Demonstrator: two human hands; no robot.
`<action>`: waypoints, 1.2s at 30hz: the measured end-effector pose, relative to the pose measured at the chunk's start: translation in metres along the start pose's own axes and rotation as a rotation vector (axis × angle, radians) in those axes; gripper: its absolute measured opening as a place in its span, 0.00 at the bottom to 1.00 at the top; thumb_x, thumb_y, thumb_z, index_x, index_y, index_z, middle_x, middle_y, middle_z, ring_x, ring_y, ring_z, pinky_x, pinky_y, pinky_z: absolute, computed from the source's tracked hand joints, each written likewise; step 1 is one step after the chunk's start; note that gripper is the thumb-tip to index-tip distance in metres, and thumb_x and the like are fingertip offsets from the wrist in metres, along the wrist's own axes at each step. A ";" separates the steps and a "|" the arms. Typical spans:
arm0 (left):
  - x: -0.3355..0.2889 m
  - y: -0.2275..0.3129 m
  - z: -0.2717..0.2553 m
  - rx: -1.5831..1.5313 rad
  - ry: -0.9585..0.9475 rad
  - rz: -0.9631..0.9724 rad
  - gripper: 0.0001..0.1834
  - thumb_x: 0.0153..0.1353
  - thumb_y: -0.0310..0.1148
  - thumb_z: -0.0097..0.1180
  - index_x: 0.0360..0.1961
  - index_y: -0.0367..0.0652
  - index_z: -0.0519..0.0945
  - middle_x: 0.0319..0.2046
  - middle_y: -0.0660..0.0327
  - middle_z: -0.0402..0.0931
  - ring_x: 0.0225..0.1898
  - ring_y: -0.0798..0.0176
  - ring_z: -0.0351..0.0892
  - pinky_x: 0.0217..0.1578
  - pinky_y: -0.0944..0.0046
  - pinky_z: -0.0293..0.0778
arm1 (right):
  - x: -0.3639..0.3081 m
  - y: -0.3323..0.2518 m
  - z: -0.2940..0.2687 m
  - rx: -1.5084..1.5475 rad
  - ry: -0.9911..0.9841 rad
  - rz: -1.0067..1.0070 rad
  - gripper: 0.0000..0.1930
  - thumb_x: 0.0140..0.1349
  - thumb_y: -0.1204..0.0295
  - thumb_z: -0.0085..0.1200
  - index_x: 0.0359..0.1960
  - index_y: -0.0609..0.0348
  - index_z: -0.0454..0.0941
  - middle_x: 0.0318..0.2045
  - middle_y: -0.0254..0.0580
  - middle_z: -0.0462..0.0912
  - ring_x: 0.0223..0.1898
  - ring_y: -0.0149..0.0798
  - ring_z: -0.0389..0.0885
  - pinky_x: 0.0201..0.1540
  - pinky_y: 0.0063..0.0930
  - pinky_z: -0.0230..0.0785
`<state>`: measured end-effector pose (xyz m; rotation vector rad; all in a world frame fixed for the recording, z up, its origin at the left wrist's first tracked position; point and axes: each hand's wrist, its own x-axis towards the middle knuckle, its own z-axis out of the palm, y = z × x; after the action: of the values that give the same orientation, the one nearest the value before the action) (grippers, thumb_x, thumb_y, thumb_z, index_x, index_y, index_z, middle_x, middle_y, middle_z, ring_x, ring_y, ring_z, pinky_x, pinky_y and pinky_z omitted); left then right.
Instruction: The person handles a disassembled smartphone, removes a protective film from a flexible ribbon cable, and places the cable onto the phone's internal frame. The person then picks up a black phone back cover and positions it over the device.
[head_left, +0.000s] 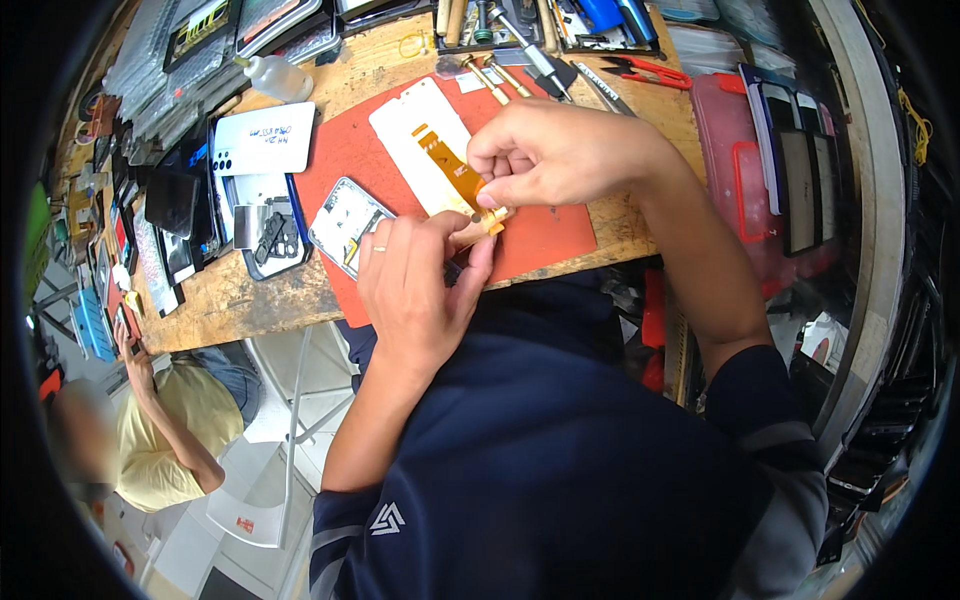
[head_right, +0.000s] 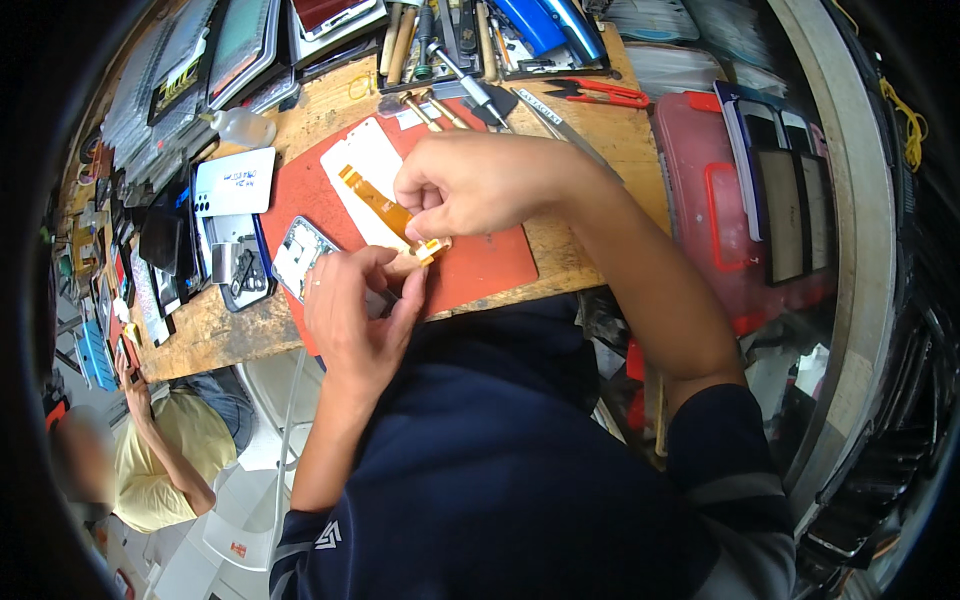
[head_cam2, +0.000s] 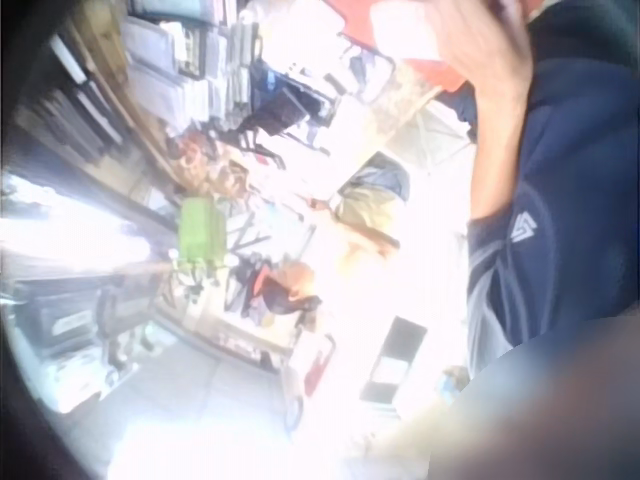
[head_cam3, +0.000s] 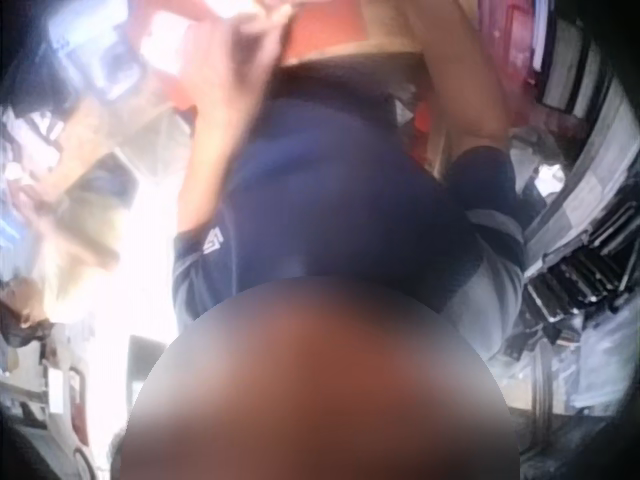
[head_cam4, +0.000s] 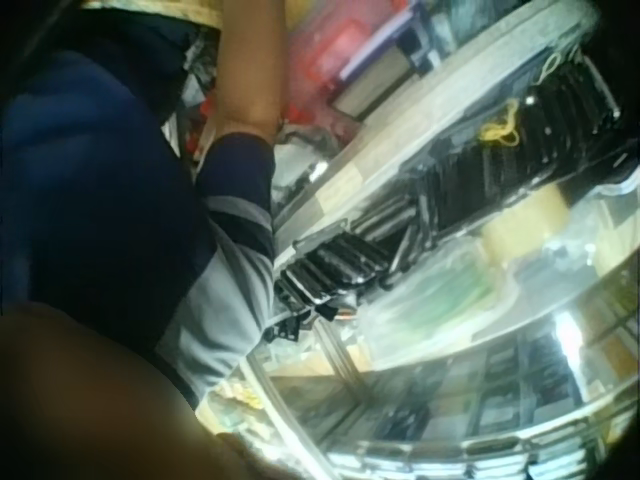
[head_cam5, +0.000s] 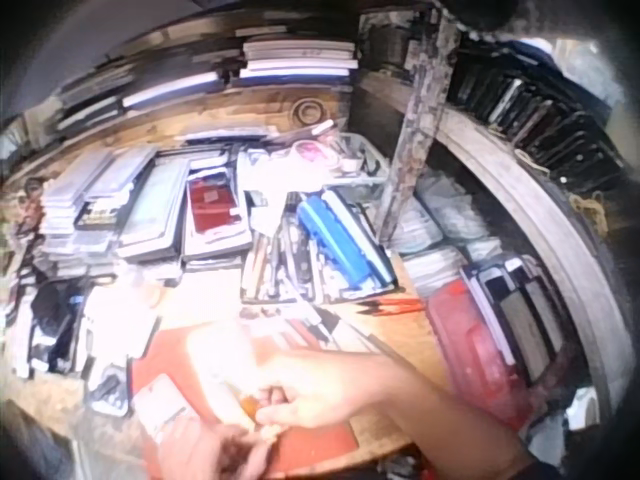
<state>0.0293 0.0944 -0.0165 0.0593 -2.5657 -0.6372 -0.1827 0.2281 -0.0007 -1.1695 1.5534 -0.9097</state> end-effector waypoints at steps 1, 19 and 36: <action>-0.003 0.000 -0.001 0.026 0.016 0.001 0.20 0.54 0.33 0.82 0.43 0.44 0.82 0.26 0.65 0.71 0.29 0.58 0.73 0.35 0.55 0.65 | 0.000 0.000 0.001 0.024 0.013 -0.002 0.14 0.75 0.70 0.65 0.31 0.60 0.75 0.22 0.29 0.79 0.23 0.19 0.72 0.27 0.22 0.63; -0.026 0.012 -0.004 0.199 0.059 0.114 0.21 0.51 0.38 0.85 0.38 0.49 0.82 0.30 0.65 0.71 0.33 0.59 0.74 0.37 0.56 0.63 | -0.016 0.003 0.019 0.260 0.044 0.011 0.16 0.74 0.72 0.67 0.28 0.58 0.76 0.22 0.21 0.73 0.25 0.15 0.68 0.26 0.18 0.59; -0.006 0.008 0.001 0.128 0.038 0.089 0.18 0.51 0.34 0.84 0.42 0.49 0.88 0.30 0.66 0.71 0.33 0.60 0.73 0.39 0.57 0.64 | -0.015 0.013 0.015 0.203 0.015 -0.001 0.20 0.73 0.76 0.63 0.24 0.56 0.65 0.19 0.22 0.63 0.22 0.16 0.61 0.24 0.23 0.54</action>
<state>0.0351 0.1028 -0.0162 -0.0003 -2.5532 -0.4341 -0.1701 0.2459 -0.0127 -1.0210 1.4355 -1.0520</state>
